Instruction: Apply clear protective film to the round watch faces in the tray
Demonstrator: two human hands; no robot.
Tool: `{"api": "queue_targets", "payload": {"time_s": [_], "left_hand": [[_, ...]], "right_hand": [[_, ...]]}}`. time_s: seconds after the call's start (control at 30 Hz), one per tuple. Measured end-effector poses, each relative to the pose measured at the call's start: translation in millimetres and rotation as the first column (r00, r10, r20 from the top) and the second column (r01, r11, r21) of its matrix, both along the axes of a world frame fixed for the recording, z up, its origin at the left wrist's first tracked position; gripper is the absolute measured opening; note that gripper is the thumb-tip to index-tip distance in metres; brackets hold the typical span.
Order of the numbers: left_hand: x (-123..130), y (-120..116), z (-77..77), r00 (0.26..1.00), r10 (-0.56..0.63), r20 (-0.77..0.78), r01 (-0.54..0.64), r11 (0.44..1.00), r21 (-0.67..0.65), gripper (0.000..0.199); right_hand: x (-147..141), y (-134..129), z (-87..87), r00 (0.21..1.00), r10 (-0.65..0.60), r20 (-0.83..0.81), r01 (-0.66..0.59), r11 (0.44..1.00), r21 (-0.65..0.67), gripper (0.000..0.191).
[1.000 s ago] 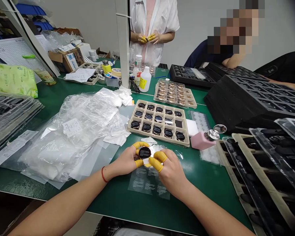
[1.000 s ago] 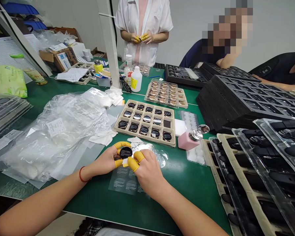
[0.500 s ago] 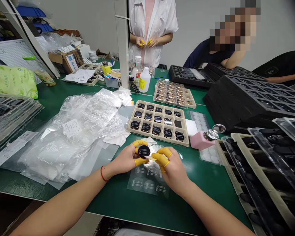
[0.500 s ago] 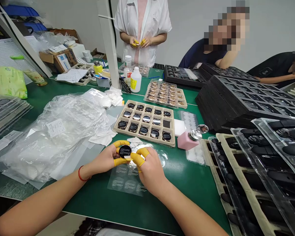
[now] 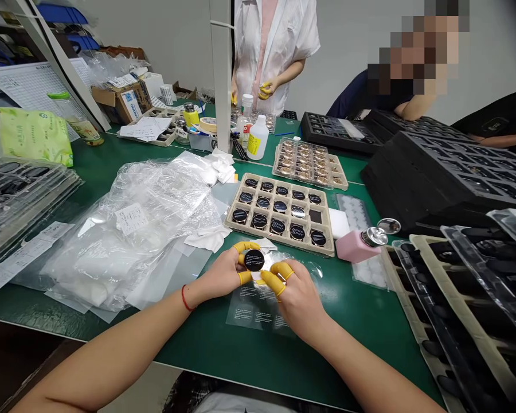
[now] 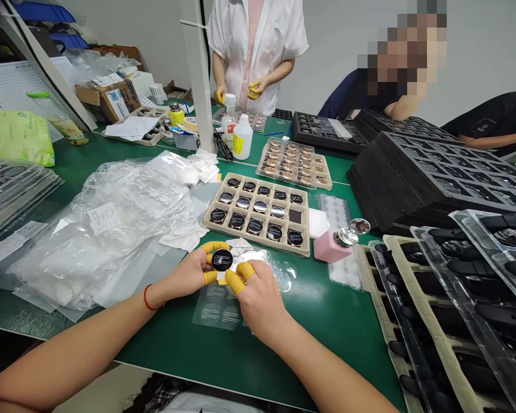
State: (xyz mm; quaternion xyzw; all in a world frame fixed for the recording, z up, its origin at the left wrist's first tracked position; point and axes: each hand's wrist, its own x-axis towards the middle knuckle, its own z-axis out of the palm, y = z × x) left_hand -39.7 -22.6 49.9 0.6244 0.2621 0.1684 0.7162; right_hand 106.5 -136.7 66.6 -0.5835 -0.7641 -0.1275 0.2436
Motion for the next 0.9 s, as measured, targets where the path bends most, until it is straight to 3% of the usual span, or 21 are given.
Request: {"api": "queue_targets", "payload": {"time_s": [0.07,0.17,0.27,0.33,0.4,0.5,0.57,0.63,0.7,0.77,0.8,0.83,0.87,0.9], "left_hand": [[0,0,4.0,1.0,-0.02,0.011,0.02,1.0,0.006,0.049],[0,0,8.6,0.999,-0.05,-0.001,0.05,0.997,0.059,0.045],[0,1,8.7,0.999,-0.027,-0.045,0.032,0.993,0.115,0.045],[0,1,7.3,0.998,-0.023,-0.061,0.03,0.993,0.114,0.046],[0,0,6.1,0.997,-0.031,-0.071,0.038,0.995,0.093,0.048],[1,-6,4.7,0.996,-0.043,-0.078,0.048,0.997,0.065,0.053],[2,-12,3.3,0.995,-0.076,-0.061,0.079,0.996,0.044,0.057],[5,-16,1.8,0.994,-0.104,-0.035,0.104,0.995,0.004,0.064],[7,-13,3.4,0.998,-0.055,-0.017,0.055,0.998,-0.028,0.07],[5,0,11.6,0.995,0.096,-0.022,-0.097,0.995,-0.011,0.069],[0,11,18.7,0.981,0.192,-0.036,-0.191,0.981,0.021,0.066],[-9,23,27.3,0.948,0.316,-0.031,-0.314,0.948,0.06,0.062],[-21,36,37.0,0.9,0.436,0.006,-0.433,0.893,0.122,0.058],[-38,50,47.1,0.817,0.568,0.098,-0.575,0.788,0.22,0.055]], "right_hand": [[2,-1,0.8,0.998,0.005,-0.055,-0.007,1.0,-0.029,0.027],[15,-1,1.6,0.96,-0.038,-0.277,0.008,0.994,-0.11,0.023],[41,1,-3.6,0.85,-0.278,-0.448,0.184,0.953,-0.242,0.029],[56,2,-10.4,0.804,-0.438,-0.401,0.289,0.879,-0.38,0.032],[61,3,-16.0,0.808,-0.495,-0.319,0.321,0.824,-0.466,0.029],[45,4,-16.6,0.783,-0.428,-0.451,0.209,0.864,-0.457,0.03],[27,8,-12.2,0.676,-0.355,-0.646,0.026,0.887,-0.46,0.037],[17,18,-6.4,0.548,-0.325,-0.77,-0.14,0.873,-0.468,0.047],[26,34,0.0,0.486,-0.324,-0.811,-0.167,0.877,-0.451,0.048],[55,53,6.5,0.517,-0.379,-0.768,0.034,0.905,-0.423,0.04],[74,63,9.1,0.554,-0.456,-0.696,0.221,0.887,-0.404,0.036],[95,73,10.8,0.578,-0.577,-0.577,0.446,0.815,-0.369,0.035],[114,81,11.0,0.557,-0.638,-0.532,0.545,0.764,-0.346,0.037],[132,87,9.6,0.538,-0.682,-0.495,0.607,0.721,-0.335,0.037]]}}
